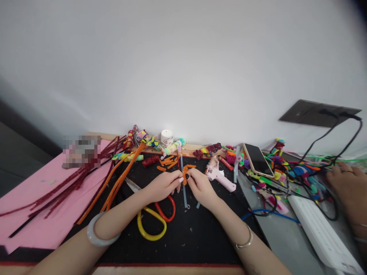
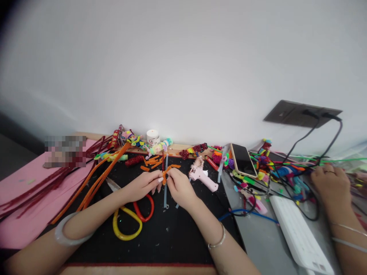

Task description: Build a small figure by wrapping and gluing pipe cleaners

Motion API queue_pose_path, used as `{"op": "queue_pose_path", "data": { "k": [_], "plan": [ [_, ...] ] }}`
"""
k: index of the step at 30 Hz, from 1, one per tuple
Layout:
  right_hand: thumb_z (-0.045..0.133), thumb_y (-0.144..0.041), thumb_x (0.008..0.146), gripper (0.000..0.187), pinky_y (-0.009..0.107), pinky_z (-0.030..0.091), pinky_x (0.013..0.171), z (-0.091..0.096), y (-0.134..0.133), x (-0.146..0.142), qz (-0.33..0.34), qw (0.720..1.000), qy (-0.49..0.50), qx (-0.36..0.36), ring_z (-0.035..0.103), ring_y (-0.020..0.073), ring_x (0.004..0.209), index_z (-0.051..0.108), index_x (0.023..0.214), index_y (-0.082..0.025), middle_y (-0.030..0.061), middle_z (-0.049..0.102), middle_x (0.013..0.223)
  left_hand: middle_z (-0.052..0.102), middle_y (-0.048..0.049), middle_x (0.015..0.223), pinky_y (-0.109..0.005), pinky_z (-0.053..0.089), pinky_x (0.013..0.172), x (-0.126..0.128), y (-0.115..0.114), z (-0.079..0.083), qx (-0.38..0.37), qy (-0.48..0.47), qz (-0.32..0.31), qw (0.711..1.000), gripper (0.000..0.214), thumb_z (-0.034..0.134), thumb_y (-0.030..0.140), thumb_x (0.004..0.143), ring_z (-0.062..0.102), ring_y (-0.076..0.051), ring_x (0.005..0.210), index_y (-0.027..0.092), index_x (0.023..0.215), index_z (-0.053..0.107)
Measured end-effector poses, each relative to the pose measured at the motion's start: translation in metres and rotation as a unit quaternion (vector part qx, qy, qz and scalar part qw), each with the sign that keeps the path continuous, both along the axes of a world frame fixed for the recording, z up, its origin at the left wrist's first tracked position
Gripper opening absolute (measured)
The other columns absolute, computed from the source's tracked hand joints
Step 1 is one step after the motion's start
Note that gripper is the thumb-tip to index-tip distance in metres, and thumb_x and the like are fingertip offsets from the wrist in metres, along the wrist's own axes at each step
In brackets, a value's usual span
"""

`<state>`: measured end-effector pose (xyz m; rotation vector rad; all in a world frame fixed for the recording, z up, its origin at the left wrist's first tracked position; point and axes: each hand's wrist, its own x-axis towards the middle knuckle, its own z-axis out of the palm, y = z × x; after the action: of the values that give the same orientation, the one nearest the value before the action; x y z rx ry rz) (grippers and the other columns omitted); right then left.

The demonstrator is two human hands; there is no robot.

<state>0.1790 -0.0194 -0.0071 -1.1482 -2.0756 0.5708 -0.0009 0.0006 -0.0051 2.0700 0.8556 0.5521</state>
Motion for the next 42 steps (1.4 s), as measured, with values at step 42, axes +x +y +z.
{"op": "queue_pose_path", "data": {
  "k": [42],
  "plan": [
    [0.036, -0.01, 0.087, 0.02, 0.023, 0.032, 0.059, 0.0006, -0.0013, -0.0008, 0.041, 0.998, -0.017, -0.043, 0.042, 0.0122, 0.063, 0.038, 0.07, -0.02, -0.003, 0.042, 0.068, 0.056, 0.0031, 0.064, -0.018, 0.041, 0.053, -0.0005, 0.0013, -0.0008, -0.026, -0.05, 0.002, 0.998, 0.023, 0.034, 0.028, 0.092, 0.051, -0.007, 0.048, 0.017, 0.075, 0.045]
  ]
}}
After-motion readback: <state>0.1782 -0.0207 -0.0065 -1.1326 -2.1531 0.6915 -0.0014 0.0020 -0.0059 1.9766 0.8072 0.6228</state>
